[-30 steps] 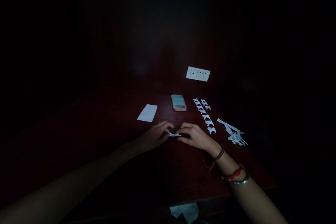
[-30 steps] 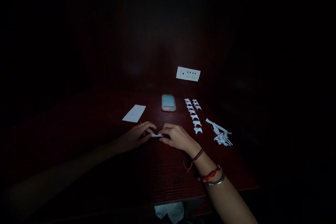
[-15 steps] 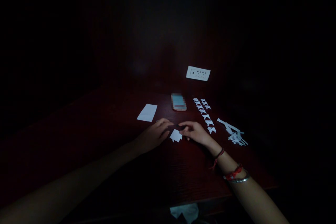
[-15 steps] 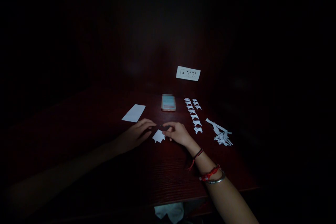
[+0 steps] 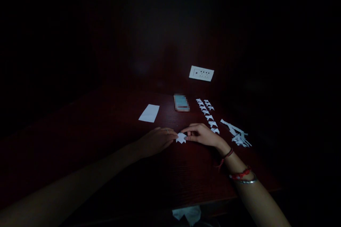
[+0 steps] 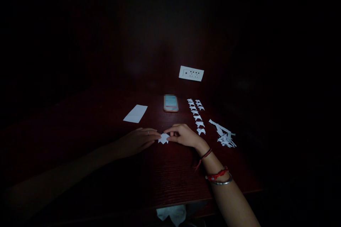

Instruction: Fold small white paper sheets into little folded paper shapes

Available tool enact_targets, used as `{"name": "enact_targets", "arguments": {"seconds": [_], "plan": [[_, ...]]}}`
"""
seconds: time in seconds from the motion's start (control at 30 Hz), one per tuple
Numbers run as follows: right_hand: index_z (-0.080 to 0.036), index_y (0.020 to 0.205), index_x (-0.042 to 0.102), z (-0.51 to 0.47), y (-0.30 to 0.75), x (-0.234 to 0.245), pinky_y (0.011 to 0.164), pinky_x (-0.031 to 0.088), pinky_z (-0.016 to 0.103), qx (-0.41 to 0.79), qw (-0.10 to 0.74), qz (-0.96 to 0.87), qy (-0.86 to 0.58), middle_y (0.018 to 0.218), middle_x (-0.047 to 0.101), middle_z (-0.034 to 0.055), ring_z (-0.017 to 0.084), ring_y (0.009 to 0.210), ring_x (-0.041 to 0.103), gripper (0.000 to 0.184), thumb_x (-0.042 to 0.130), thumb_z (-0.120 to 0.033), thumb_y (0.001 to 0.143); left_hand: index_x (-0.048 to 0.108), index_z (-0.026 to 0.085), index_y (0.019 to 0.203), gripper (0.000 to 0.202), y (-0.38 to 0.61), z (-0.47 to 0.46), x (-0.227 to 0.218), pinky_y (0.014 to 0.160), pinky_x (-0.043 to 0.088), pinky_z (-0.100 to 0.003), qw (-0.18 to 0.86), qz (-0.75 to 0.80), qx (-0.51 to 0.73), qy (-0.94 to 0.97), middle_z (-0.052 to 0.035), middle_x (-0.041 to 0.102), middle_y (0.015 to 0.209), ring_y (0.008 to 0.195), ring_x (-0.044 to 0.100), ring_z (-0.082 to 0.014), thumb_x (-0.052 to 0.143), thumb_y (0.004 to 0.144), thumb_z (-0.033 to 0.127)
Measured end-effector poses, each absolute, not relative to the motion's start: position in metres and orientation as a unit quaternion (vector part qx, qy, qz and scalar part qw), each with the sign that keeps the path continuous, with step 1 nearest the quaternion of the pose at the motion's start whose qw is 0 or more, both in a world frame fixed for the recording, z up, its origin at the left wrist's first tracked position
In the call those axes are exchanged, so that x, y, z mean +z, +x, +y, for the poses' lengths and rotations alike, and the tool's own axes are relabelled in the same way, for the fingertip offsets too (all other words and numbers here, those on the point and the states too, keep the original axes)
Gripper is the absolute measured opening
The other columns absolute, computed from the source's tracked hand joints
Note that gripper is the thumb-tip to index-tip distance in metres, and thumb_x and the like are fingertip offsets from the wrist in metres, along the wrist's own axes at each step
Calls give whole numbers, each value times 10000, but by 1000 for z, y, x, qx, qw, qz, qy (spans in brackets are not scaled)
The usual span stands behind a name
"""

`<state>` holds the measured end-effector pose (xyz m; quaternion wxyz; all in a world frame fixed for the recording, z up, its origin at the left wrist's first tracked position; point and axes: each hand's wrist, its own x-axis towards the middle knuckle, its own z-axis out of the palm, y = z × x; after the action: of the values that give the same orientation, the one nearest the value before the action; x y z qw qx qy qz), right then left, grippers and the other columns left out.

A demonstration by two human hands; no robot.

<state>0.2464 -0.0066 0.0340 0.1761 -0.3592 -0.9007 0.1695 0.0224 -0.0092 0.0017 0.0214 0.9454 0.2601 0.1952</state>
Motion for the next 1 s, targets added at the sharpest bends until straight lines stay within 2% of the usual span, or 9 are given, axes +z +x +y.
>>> {"name": "enact_targets", "arguments": {"seconds": [0.23, 0.5, 0.8, 0.9, 1.0], "plan": [[-210, 1019, 556, -7, 247, 35, 716, 382, 234, 122, 168, -921, -330, 850, 520, 36, 119, 777, 492, 297, 533, -217, 724, 431, 253, 1106, 275, 19, -4, -6, 843, 312, -322, 13, 260, 196, 945, 12, 491, 1120, 1084, 367, -161, 321, 858, 208], [-196, 987, 573, -7, 246, 34, 714, 386, 227, 116, 159, -924, -329, 854, 535, 41, 117, 771, 506, 254, 511, -200, 741, 421, 250, 1115, 279, 19, -5, -4, 858, 301, -343, 12, 256, 193, 947, 8, 482, 1132, 1087, 366, -166, 326, 855, 208], [-177, 929, 603, -8, 246, 34, 687, 386, 219, 116, 170, -923, -326, 801, 553, 43, 113, 731, 509, 220, 449, -237, 783, 415, 248, 1121, 284, 20, -7, -2, 845, 310, -319, 10, 258, 206, 944, -6, 468, 1141, 1071, 379, -157, 335, 851, 210], [-180, 927, 605, -9, 245, 35, 683, 383, 212, 116, 170, -926, -316, 800, 555, 40, 110, 731, 507, 223, 448, -249, 784, 411, 246, 1127, 292, 21, -8, 0, 838, 310, -313, 0, 258, 203, 945, -16, 450, 1147, 1032, 406, -160, 343, 846, 209], [-183, 924, 605, -11, 244, 37, 686, 383, 208, 119, 172, -927, -310, 815, 553, 38, 107, 740, 507, 225, 451, -261, 780, 436, 244, 1100, 277, 23, -10, 5, 806, 325, -302, -3, 259, 200, 945, -17, 477, 1075, 945, 452, -153, 352, 840, 198]]}}
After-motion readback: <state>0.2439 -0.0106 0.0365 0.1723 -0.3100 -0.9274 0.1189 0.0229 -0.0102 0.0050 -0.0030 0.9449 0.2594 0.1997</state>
